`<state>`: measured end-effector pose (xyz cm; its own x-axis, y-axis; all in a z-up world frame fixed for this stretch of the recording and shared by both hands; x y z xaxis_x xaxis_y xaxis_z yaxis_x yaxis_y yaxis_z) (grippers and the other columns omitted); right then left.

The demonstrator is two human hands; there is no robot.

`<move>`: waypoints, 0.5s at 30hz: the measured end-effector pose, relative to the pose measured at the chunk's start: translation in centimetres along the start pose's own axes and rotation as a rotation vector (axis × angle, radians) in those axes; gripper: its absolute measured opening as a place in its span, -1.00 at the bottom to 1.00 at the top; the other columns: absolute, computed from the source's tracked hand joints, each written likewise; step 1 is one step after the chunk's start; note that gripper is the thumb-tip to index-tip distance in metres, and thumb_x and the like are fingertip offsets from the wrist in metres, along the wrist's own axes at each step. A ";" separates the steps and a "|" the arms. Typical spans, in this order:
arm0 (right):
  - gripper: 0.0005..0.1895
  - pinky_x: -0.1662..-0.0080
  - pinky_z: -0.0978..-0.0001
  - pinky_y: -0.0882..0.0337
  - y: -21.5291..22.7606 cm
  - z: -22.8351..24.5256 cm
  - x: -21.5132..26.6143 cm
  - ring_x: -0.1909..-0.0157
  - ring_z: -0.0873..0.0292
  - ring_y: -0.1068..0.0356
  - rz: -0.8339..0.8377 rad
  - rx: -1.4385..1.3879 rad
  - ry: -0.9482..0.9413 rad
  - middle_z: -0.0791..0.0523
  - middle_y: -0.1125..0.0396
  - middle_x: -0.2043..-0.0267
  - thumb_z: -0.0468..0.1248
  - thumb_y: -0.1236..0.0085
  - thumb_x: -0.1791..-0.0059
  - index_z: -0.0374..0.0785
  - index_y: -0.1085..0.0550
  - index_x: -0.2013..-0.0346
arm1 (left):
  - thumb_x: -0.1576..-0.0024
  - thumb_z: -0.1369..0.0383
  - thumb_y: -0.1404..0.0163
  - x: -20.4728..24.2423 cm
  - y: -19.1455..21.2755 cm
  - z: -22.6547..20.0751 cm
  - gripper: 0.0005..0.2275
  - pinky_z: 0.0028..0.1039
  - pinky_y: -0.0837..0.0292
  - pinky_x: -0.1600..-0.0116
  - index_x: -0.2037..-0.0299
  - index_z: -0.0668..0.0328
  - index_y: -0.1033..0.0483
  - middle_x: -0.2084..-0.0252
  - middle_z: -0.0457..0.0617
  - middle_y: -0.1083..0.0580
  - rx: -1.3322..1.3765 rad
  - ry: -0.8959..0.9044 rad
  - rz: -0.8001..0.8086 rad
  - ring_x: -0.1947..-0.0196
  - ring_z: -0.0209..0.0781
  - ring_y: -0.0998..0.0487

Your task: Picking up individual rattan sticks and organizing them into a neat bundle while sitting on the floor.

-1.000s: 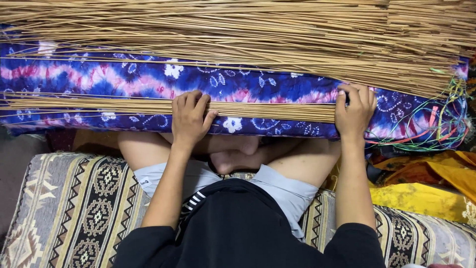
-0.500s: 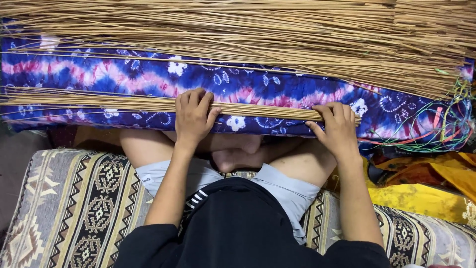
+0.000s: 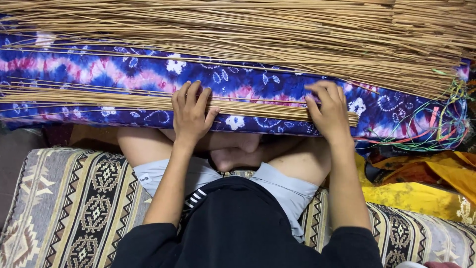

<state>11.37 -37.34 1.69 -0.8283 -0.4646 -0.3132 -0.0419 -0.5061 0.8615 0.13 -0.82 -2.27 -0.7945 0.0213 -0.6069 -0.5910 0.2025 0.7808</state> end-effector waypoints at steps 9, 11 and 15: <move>-0.79 -0.07 0.08 -0.25 -5.1 -2.0 -3.8 -0.06 -0.02 -0.24 -0.146 0.258 0.002 0.19 -0.27 0.06 -0.25 -0.40 0.04 0.00 -0.55 0.16 | -0.31 -0.22 0.30 0.9 -1.3 0.5 -0.43 -0.07 -0.20 -0.29 -0.10 0.07 -0.50 -0.17 0.11 -0.42 0.032 0.034 0.008 -0.28 0.14 -0.34; -0.81 -0.11 0.08 -0.23 -4.0 -1.3 -3.5 -0.08 -0.02 -0.24 -0.153 0.255 0.003 0.18 -0.27 0.06 -0.24 -0.37 0.01 0.00 -0.53 0.15 | -0.31 -0.23 0.29 0.9 -1.4 0.5 -0.42 -0.04 -0.19 -0.29 -0.15 0.07 -0.46 -0.20 0.13 -0.40 0.035 0.046 -0.002 -0.29 0.15 -0.33; -0.96 -0.35 0.09 -0.09 -0.9 -0.9 -1.6 0.02 0.05 -0.40 -0.201 0.153 0.103 0.20 -0.39 0.19 -0.25 -0.19 -0.17 -0.04 -0.48 0.14 | -0.37 -0.16 0.40 2.2 -4.2 1.5 -0.44 0.08 -0.03 -0.36 -0.46 -0.13 -0.23 -0.45 0.16 -0.14 -0.127 0.083 -0.159 -0.42 0.26 -0.10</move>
<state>13.24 -36.82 1.00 -0.7338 -0.4417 -0.5162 -0.2897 -0.4838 0.8258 1.08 -0.17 -7.11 -0.6952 -0.0832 -0.7140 -0.7188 0.0720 0.6915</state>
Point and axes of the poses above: each hand's wrist, its own x-axis away from the middle knuckle, its own y-axis out of the back of the hand, z = x × y, the point moved 1 cm from there along -x, towards the middle knuckle
